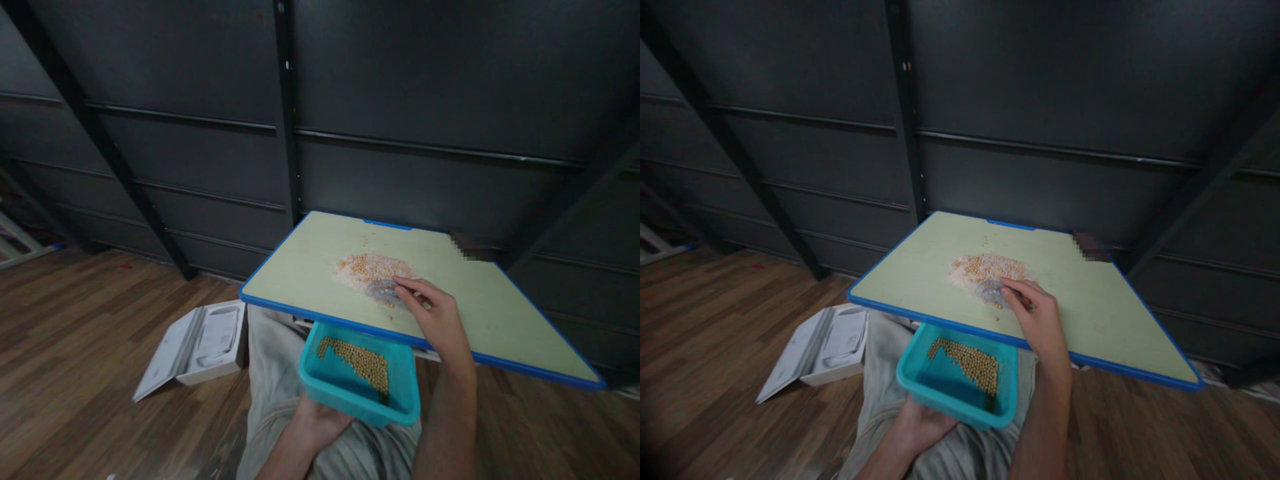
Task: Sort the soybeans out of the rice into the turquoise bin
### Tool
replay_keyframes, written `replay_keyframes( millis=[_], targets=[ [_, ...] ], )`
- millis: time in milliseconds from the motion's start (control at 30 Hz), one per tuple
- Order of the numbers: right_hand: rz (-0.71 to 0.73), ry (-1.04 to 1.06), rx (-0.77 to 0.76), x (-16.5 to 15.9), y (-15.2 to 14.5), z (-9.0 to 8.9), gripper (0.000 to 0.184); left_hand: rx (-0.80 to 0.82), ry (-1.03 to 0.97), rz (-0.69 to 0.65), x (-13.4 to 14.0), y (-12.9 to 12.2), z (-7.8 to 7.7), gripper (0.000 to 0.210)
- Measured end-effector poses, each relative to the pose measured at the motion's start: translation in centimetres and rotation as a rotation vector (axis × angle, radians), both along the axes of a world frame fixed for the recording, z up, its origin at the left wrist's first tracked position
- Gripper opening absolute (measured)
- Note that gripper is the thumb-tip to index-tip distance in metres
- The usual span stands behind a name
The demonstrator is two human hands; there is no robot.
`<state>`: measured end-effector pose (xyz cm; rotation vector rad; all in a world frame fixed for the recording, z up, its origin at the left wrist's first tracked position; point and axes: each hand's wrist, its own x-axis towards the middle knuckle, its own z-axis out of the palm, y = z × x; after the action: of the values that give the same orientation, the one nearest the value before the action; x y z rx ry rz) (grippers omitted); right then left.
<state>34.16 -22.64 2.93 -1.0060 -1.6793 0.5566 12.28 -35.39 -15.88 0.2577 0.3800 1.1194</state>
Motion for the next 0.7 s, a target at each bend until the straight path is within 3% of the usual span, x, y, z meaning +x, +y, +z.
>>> replay_keyframes(
  millis=[300, 700],
  targets=[
    [0.034, 0.007, -0.075, -0.3, -0.4, 0.3, 0.023, 0.001, -0.016, -0.003, 0.1, 0.1, -0.3, 0.038],
    [0.059, 0.024, -0.12, -0.3, -0.8, 0.5, 0.021, -0.016, -0.024, -0.017, -0.2, 0.1, -1.3, 0.044]
  ],
)
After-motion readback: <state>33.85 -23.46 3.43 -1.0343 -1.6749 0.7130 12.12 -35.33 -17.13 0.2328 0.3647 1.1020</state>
